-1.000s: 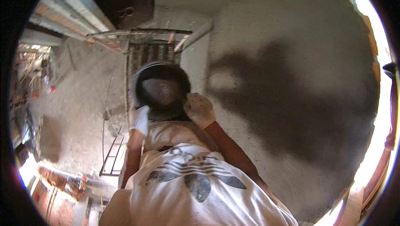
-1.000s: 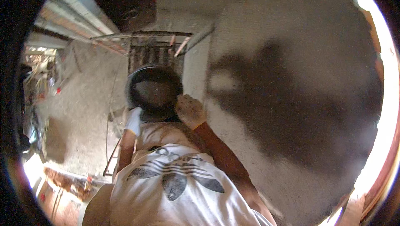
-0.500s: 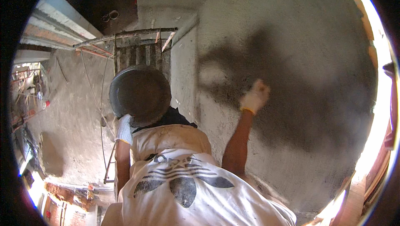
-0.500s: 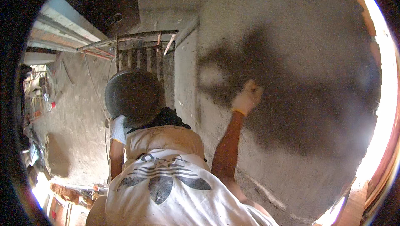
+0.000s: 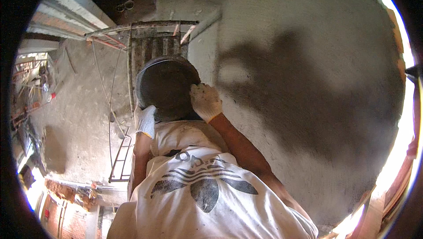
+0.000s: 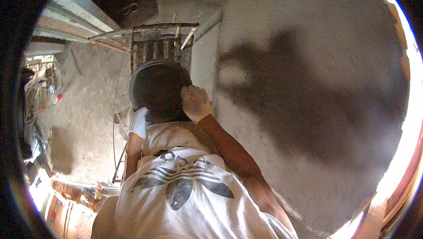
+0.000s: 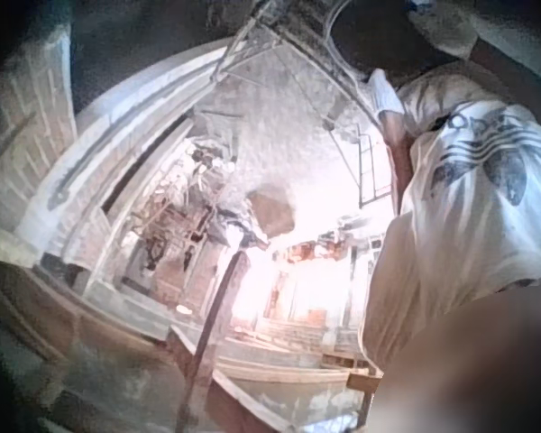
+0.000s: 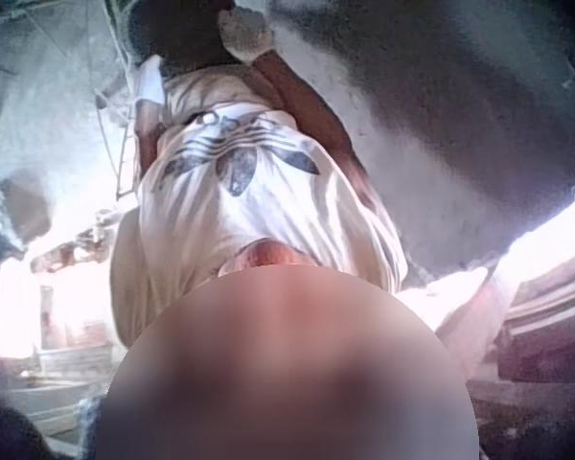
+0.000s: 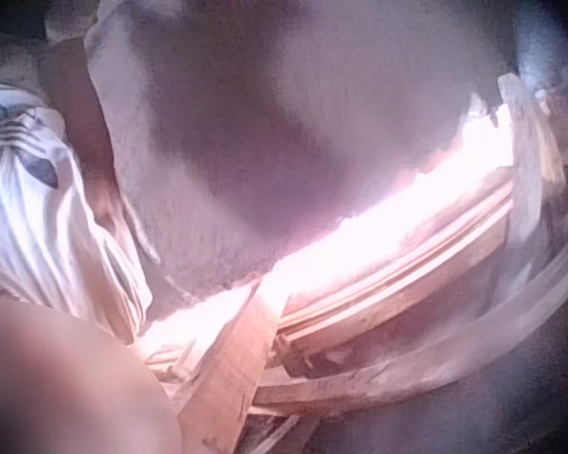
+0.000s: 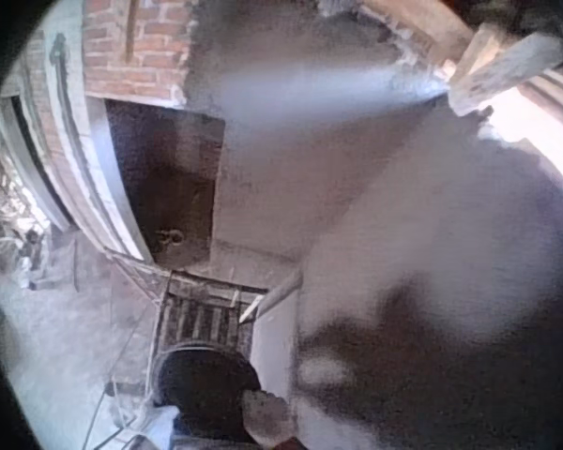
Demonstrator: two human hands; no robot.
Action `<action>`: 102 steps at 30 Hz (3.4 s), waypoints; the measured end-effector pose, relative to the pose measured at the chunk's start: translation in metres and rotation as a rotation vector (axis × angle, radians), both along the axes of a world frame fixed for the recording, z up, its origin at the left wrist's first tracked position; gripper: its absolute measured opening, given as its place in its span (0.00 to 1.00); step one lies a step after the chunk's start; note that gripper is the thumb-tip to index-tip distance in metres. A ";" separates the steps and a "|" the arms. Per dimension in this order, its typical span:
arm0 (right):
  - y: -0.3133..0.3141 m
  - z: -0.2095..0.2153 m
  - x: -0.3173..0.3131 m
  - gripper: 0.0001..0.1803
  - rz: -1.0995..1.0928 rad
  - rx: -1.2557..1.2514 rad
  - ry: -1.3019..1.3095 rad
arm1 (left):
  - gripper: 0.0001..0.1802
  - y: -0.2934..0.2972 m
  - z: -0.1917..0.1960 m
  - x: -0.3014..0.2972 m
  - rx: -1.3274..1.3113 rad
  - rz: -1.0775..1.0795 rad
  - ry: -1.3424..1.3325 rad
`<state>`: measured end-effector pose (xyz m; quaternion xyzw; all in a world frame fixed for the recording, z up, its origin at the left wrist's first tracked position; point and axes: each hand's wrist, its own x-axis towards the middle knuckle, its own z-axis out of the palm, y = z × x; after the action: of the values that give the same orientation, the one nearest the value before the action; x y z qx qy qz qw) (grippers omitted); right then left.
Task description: The person scoops wet plaster from a bucket with a trowel and applies it to a vertical wall, smoothing the surface repeatedly. The person works on a large section of the wall, spreading and leveling the plaster in continuous strokes.
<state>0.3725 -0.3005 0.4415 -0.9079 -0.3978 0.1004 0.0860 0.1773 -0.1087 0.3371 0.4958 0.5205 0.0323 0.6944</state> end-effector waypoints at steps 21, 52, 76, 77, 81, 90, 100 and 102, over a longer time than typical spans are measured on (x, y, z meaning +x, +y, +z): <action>-0.174 -0.035 0.116 0.18 -1.232 0.538 0.047 | 0.14 0.028 0.013 -0.061 -0.121 0.087 0.059; -0.089 0.021 0.102 0.25 -0.476 0.396 1.021 | 0.22 0.011 0.021 0.012 -0.157 0.071 0.028; -0.004 -0.016 -0.012 0.08 -0.038 0.042 0.130 | 0.30 -0.002 0.027 0.018 0.077 -0.061 0.087; -0.007 -0.012 -0.012 0.08 -0.048 0.067 0.178 | 0.30 -0.002 0.017 0.016 0.057 -0.048 0.070; -0.021 0.035 0.000 0.11 -0.138 0.027 0.265 | 0.19 0.009 -0.021 0.001 0.026 -0.030 -0.010; -0.078 0.075 0.149 0.18 -0.635 0.370 0.558 | 0.24 0.021 -0.040 -0.004 -0.189 0.056 0.018; -0.080 0.116 0.031 0.13 -0.705 0.217 0.086 | 0.25 0.013 -0.023 0.002 -0.019 -0.068 0.050; -0.055 0.093 0.009 0.11 -0.415 0.081 0.087 | 0.26 0.010 0.000 0.012 -0.010 -0.121 0.093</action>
<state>0.3819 -0.3553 0.5341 -0.9609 -0.2021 0.1037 0.1585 0.1892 -0.0992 0.3372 0.5237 0.5215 -0.0355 0.6727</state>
